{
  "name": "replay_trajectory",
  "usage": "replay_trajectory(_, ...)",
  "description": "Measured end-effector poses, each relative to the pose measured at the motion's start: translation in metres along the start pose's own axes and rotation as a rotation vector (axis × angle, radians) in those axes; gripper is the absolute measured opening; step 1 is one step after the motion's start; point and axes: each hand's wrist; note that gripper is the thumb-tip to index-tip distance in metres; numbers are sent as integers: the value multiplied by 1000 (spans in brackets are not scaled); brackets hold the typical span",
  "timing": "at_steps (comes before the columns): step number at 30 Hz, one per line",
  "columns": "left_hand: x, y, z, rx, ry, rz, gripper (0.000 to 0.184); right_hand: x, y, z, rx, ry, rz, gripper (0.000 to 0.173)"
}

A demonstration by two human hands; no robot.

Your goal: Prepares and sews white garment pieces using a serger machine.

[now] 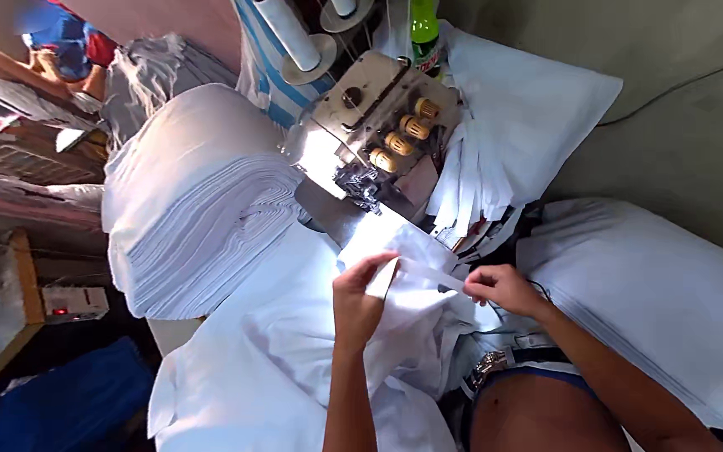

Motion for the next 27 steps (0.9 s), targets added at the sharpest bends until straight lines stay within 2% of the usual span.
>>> replay_trajectory(2, -3, 6, 26, 34, 88, 183, 18, 12, -1, 22, 66, 24, 0, 22)
replay_trajectory(5, -12, 18, 51, 74, 73, 320, 20, 27, -5, 44, 164, 4, -62, 30)
replay_trajectory(8, -19, 24, 52, 132, 22, 262, 20, 37, -6, 47, 190, -73, -51, 31)
replay_trajectory(14, -21, 26, 45, 208, -4, 177, 16, 45, -3, 44, 159, -32, 319, 33)
replay_trajectory(19, -19, 22, 47, 189, -19, 181, 15, 56, 8, 46, 212, -87, 271, 32)
replay_trajectory(27, -16, 23, 42, 202, -17, 241, 17, 56, 10, 46, 250, -150, 278, 17)
Point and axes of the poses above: each hand's wrist, its own z-axis towards the middle knuckle, its own y-axis out of the palm, x = y × z, and after that the axes turned 11 degrees about z, right-handed
